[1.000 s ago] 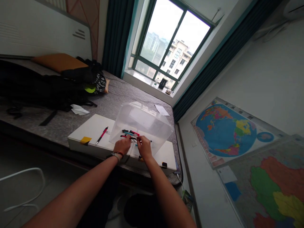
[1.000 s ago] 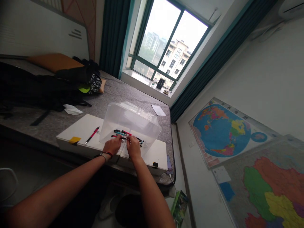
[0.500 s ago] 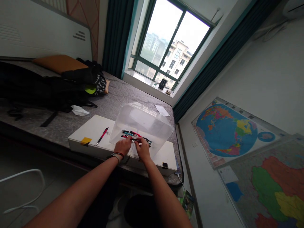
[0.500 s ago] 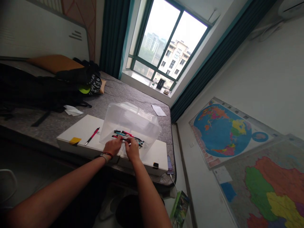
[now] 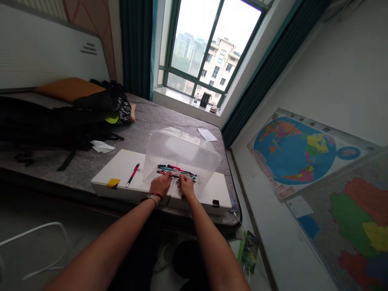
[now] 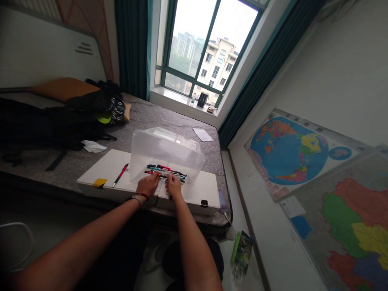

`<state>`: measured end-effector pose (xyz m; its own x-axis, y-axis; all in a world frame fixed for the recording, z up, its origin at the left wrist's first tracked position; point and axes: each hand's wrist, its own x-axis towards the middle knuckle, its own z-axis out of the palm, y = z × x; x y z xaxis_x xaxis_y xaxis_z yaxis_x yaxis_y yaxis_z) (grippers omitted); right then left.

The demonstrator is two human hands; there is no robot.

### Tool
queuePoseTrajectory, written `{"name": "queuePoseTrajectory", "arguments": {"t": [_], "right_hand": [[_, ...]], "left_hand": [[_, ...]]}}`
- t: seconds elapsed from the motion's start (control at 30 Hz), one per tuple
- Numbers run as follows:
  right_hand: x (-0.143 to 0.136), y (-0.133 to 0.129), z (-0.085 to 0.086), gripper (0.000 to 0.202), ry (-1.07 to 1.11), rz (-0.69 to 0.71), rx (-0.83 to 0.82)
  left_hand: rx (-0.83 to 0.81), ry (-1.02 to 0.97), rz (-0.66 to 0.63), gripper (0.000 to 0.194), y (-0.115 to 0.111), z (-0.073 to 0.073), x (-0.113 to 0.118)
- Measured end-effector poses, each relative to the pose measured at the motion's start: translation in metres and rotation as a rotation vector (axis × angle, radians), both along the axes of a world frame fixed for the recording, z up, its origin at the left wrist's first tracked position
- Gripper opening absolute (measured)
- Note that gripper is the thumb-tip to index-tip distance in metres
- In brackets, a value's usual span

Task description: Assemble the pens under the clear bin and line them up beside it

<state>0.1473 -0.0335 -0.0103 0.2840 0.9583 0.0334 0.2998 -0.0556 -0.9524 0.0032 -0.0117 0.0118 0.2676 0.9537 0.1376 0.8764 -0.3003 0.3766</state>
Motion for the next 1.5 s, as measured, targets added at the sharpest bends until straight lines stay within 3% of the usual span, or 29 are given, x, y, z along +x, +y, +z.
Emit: {"name": "queuePoseTrajectory", "arguments": {"t": [0.33,0.6,0.97,1.3,1.5], "right_hand": [[0.014,0.001,-0.003,0.043,0.345,-0.071,0.012],[0.012,0.006,-0.014,0.032,0.327,-0.011,0.041],[0.014,0.008,-0.012,0.023,0.333,-0.045,-0.064],[0.015,0.008,-0.009,0.037,0.080,-0.045,-0.075],[0.015,0.008,-0.014,0.043,0.081,-0.011,-0.045]], "left_hand": [[0.056,-0.029,-0.039,0.050,0.000,-0.003,0.001],[0.060,0.041,-0.057,0.049,0.003,-0.008,0.003],[0.060,0.039,-0.079,0.044,0.003,-0.008,0.004],[0.110,-0.005,-0.053,0.041,0.003,-0.015,0.006],[0.125,-0.013,-0.062,0.039,0.003,-0.016,0.005]]}}
